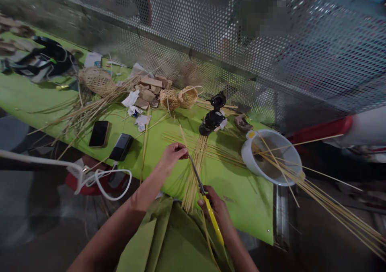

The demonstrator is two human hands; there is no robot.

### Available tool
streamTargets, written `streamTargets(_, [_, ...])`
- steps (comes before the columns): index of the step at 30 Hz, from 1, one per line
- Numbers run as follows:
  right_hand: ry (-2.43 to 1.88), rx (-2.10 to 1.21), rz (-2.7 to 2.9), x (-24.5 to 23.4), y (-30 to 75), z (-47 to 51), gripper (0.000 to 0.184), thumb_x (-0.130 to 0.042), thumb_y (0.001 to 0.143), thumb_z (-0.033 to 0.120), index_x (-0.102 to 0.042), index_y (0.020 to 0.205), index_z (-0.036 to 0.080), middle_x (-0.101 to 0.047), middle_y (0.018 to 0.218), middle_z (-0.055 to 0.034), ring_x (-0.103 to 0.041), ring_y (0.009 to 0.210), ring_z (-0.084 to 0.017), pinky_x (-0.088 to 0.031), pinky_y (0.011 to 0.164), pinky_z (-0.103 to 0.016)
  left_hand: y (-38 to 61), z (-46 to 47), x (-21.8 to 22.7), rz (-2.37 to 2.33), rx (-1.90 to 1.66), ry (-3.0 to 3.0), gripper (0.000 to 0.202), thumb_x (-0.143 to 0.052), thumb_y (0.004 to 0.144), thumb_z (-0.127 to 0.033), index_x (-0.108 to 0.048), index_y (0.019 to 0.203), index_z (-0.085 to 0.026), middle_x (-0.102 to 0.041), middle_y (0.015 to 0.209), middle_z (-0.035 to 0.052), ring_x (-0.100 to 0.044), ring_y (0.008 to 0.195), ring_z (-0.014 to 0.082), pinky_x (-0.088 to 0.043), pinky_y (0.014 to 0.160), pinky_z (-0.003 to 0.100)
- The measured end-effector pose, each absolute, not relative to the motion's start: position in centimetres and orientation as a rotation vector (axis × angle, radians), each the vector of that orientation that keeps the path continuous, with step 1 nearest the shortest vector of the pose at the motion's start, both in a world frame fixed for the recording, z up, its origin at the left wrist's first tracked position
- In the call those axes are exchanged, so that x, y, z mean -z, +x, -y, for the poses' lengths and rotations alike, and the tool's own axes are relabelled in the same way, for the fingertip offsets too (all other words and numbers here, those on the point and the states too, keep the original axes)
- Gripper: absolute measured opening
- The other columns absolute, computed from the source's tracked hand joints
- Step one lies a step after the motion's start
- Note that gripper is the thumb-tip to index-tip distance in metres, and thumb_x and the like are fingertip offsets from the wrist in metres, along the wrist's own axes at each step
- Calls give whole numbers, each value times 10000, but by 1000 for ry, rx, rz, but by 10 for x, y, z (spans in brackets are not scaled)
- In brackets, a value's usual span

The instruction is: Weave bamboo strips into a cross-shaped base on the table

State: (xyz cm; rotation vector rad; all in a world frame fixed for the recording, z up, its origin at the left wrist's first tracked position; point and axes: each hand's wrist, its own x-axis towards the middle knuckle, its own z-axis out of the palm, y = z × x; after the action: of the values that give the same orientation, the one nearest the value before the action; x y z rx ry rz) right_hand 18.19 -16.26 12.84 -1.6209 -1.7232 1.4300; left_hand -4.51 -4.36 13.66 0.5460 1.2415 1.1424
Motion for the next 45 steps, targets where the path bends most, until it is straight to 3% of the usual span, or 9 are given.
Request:
streamTargets(5, [-1620, -1419, 1692, -119, 181, 164, 439, -559, 926, 631, -627, 1047, 215, -426, 639, 60, -416, 563, -139, -331, 533, -245, -45, 43, -131, -1246, -1132, 560, 394, -919, 561, -462, -692, 703, -173, -695, 664, 19, -645, 646, 147, -573, 722, 310])
streamTargets(12, [-1630, -1459, 1705, -122, 182, 159, 393, -593, 933, 559, -626, 1107, 208, -485, 646, 60, -456, 558, -138, -352, 535, -238, -44, 46, -124, -1221, -1097, 536, 412, -916, 559, -463, -676, 702, -159, -677, 678, 16, -637, 637, 130, -556, 728, 298])
streamTargets(20, [-1619, -1404, 1829, -137, 186, 154, 356, -529, 964, 523, -628, 1127, 223, -649, 748, 6, -566, 628, -172, -440, 585, -254, -47, 51, -134, -1230, -1079, 559, 388, -881, 607, -474, -669, 726, -173, -678, 695, 14, -638, 649, 142, -545, 714, 298])
streamTargets(45, [-1666, -1490, 1849, -147, 187, 151, 458, -577, 925, 582, -645, 1174, 205, -651, 722, -1, -584, 632, -183, -435, 591, -254, -48, 58, -134, -1250, -1086, 523, 391, -855, 626, -485, -633, 729, -180, -663, 694, 8, -615, 623, 130, -547, 696, 299])
